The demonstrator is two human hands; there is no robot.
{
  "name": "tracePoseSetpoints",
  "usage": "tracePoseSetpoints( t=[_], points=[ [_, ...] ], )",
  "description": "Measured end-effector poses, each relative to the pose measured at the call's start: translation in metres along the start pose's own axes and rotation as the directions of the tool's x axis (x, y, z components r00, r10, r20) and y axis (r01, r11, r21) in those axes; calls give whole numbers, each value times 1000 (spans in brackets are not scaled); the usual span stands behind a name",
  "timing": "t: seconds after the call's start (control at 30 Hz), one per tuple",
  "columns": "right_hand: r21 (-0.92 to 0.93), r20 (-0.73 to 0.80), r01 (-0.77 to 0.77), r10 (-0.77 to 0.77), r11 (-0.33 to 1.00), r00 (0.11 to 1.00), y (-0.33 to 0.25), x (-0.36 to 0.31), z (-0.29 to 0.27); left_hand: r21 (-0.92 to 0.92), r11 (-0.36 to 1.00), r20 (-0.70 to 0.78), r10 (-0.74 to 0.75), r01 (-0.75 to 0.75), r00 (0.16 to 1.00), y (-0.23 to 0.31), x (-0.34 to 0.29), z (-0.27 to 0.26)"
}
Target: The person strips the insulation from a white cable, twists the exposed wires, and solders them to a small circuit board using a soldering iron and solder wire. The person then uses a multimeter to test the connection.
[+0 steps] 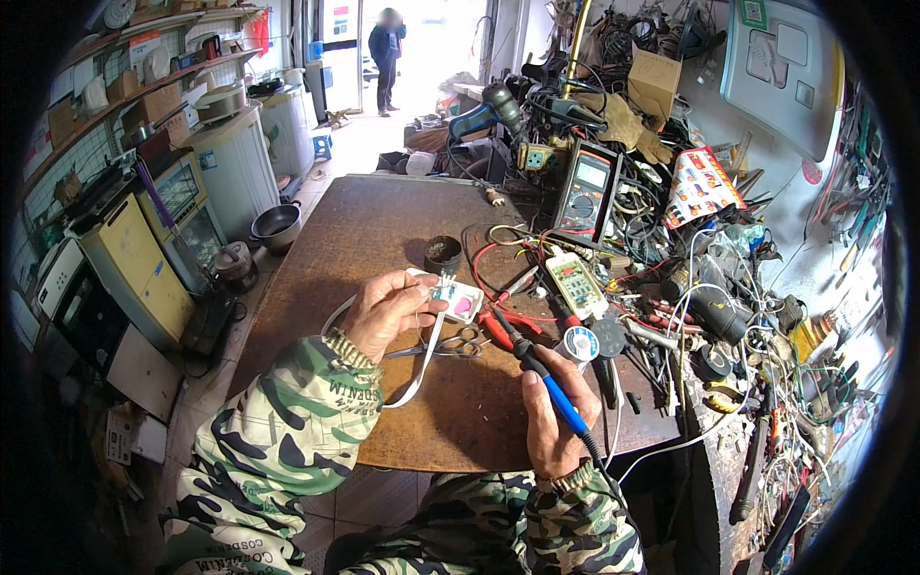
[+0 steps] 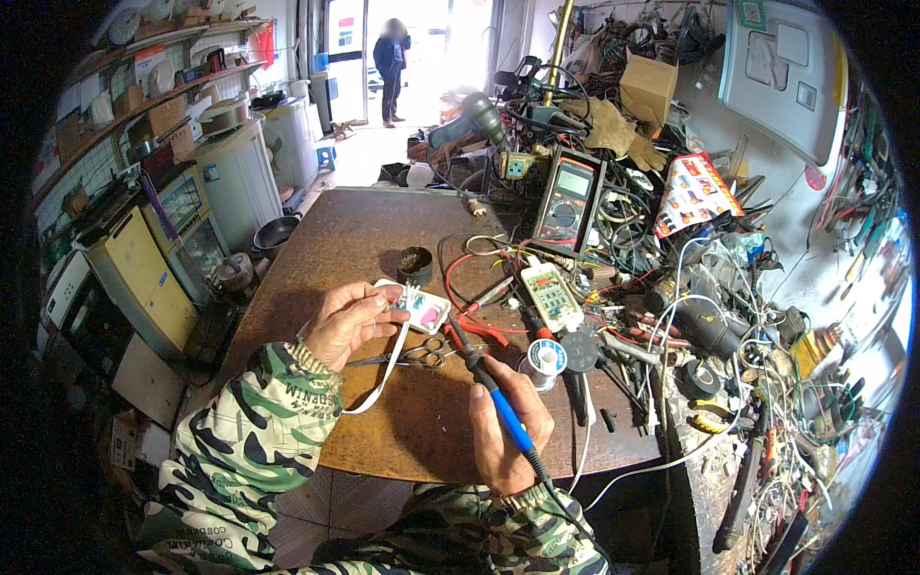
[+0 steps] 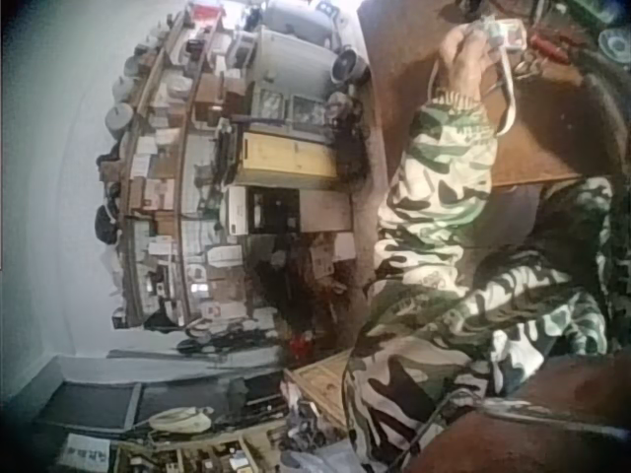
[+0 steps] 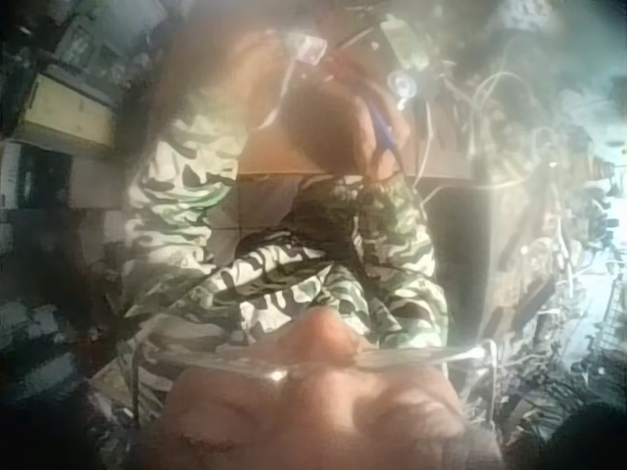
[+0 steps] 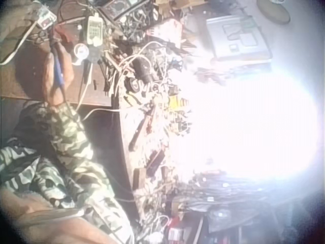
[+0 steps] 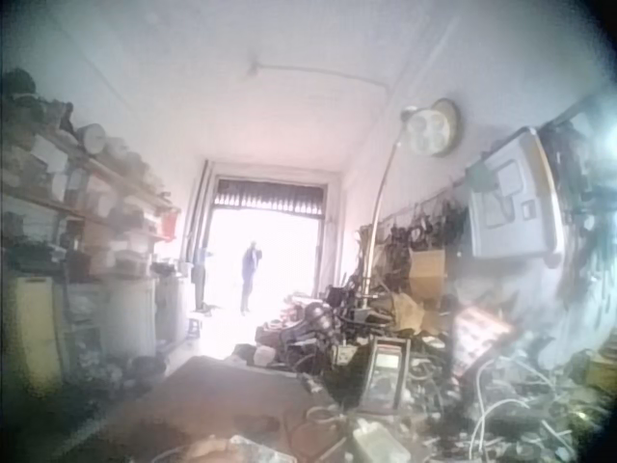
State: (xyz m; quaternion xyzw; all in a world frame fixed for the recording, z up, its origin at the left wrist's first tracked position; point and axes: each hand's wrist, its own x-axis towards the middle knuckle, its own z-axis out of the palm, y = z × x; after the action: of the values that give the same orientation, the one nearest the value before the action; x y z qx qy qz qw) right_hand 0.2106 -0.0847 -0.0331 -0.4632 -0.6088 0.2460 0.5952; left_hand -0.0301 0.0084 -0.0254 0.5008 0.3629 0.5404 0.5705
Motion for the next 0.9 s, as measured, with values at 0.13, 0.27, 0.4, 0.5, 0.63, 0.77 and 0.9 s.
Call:
tracePoseSetpoints(
  t=[0.13,0.27,0.4,0.5,0.63,0.77,0.9],
  points=[
    [10,-68,35,-35,999,997,0,-5,-8,64,998,65,-6,2,998,-5,8,10],
    [-3,-87,231,-230,973,969,-1,-9,-16,151,988,-25,-9,13,1000,-5,-3,4],
    [-27,-123,134,-136,991,983,-44,-32,-78,150,988,124,-55,36,991,-20,7,-16],
    [-81,-235,56,-74,995,969,-103,-59,-134,121,992,32,25,-29,999,-30,4,-11],
    [-384,-525,33,-248,923,814,-185,-124,-245,149,984,286,48,-94,957,-37,32,-21],
    [-475,-751,-190,-283,859,597,-255,-187,-369,240,964,237,53,-111,970,-57,50,-64],
    [-534,-834,-598,-258,598,488,-314,-264,-473,349,929,145,75,-122,987,-69,59,-51]
  ],
)
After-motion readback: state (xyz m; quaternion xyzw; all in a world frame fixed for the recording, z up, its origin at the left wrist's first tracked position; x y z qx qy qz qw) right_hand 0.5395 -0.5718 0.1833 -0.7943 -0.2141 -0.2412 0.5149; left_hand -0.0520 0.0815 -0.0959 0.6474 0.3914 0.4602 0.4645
